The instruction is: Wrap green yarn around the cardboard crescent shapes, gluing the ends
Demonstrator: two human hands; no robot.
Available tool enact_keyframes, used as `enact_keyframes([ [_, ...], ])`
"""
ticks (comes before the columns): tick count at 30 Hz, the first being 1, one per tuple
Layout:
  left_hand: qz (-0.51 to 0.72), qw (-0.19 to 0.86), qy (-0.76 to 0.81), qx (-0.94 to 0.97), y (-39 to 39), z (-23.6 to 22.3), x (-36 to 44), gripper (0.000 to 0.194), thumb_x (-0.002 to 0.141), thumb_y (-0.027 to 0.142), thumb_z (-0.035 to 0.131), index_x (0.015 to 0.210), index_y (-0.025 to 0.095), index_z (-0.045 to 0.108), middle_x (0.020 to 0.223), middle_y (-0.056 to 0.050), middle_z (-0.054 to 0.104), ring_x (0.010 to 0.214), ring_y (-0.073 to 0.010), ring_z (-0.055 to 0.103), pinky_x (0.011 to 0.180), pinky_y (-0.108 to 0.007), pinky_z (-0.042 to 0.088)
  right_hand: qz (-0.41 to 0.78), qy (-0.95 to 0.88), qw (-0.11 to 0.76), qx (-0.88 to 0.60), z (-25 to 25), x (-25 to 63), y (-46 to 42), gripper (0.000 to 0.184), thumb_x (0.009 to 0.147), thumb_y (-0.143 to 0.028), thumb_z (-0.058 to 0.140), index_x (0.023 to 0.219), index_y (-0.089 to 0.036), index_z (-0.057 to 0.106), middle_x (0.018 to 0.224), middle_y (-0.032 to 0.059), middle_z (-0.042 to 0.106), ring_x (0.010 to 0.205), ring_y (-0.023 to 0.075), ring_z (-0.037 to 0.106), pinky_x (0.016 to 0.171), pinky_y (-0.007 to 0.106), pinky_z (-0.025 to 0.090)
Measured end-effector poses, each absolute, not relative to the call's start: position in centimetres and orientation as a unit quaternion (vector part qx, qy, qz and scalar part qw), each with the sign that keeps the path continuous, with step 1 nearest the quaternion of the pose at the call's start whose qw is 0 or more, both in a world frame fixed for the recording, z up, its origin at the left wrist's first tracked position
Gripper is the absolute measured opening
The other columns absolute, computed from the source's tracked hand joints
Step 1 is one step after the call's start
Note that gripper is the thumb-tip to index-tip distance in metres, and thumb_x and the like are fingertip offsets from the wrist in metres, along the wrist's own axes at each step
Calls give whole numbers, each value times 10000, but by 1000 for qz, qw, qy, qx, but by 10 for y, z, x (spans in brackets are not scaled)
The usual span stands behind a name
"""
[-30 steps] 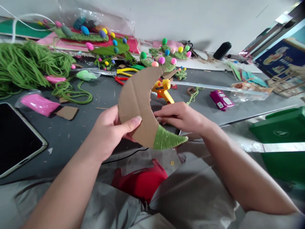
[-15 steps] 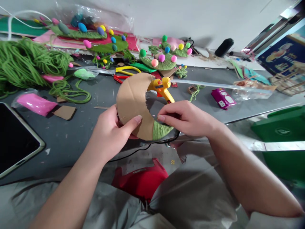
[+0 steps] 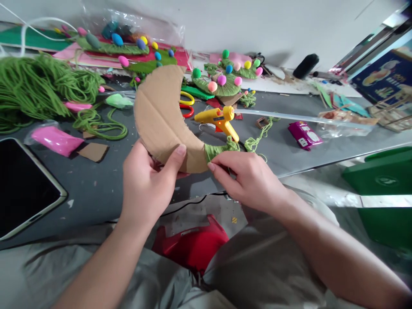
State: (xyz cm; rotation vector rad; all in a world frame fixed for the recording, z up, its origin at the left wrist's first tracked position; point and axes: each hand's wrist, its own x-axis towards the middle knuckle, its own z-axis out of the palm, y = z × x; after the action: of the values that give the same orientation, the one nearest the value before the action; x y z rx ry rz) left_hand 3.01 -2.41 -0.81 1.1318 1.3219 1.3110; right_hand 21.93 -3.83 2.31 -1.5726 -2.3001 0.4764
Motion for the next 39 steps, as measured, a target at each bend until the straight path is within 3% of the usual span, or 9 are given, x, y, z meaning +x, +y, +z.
enact_keyframes([
  [3, 547, 446, 531, 469, -26, -7, 31, 383, 803, 406, 786, 1130, 257, 652, 1096, -42, 736, 928, -272, 736, 667, -348, 665, 152, -792, 166, -568, 22, 220, -38, 298, 992, -279, 487, 718, -183, 551, 719, 10, 594, 626, 116, 457, 592, 273, 289],
  [6, 549, 419, 530, 492, -26, -7, 30, 388, 818, 405, 770, 1157, 269, 640, 1137, -40, 716, 969, -271, 721, 697, -344, 659, 153, -792, 179, -563, 20, 223, -35, 282, 998, -269, 486, 752, -181, 591, 739, 15, 603, 660, 126, 491, 615, 274, 327],
  [11, 521, 344, 558, 546, -27, -7, 28, 348, 816, 370, 776, 1123, 259, 654, 1144, -36, 713, 1084, -283, 685, 824, -325, 611, 147, -800, 206, -545, 17, 228, -34, 225, 988, -252, 524, 888, -177, 711, 998, 90, 660, 951, 208, 599, 869, 348, 445],
  [15, 512, 322, 568, 558, -28, -6, 27, 327, 817, 385, 775, 1095, 258, 659, 1095, -32, 720, 1072, -286, 688, 814, -318, 599, 132, -789, 202, -565, 15, 229, -36, 213, 980, -267, 542, 912, -195, 731, 1289, 132, 598, 1228, 289, 543, 1074, 497, 372],
  [18, 512, 310, 563, 570, -28, -6, 27, 340, 840, 372, 759, 1139, 253, 649, 1131, -35, 715, 1122, -280, 673, 837, -306, 597, 86, -785, 203, -579, 15, 227, -38, 213, 977, -286, 550, 904, -218, 738, 1356, 115, 571, 1319, 323, 476, 1123, 559, 294],
  [24, 572, 257, 548, 554, -25, -14, 32, 384, 826, 327, 786, 1147, 183, 634, 1101, -70, 727, 960, -259, 721, 755, -344, 636, 83, -800, 265, -532, 13, 216, -42, 223, 982, -269, 542, 896, -180, 728, 1027, 95, 646, 947, 216, 581, 871, 372, 456],
  [28, 591, 257, 546, 535, -26, -18, 33, 373, 823, 323, 790, 1139, 189, 643, 1100, -66, 724, 936, -257, 728, 758, -382, 650, 173, -782, 284, -527, 14, 210, -44, 234, 1000, -252, 523, 892, -165, 712, 836, 37, 651, 778, 149, 573, 720, 291, 434],
  [32, 611, 299, 540, 495, -27, -15, 34, 332, 822, 363, 790, 1090, 208, 672, 1093, -56, 731, 966, -271, 732, 760, -401, 665, 263, -740, 309, -536, 11, 206, -44, 245, 1006, -281, 533, 885, -169, 713, 769, -2, 653, 702, 111, 549, 646, 260, 404],
  [39, 650, 413, 487, 412, -28, -8, 41, 262, 824, 341, 786, 1039, 241, 674, 1058, -10, 743, 856, -227, 757, 597, -323, 670, 401, -643, 371, -537, 6, 201, -42, 278, 974, -381, 593, 893, -163, 746, 705, -6, 667, 636, 94, 537, 557, 215, 406],
])
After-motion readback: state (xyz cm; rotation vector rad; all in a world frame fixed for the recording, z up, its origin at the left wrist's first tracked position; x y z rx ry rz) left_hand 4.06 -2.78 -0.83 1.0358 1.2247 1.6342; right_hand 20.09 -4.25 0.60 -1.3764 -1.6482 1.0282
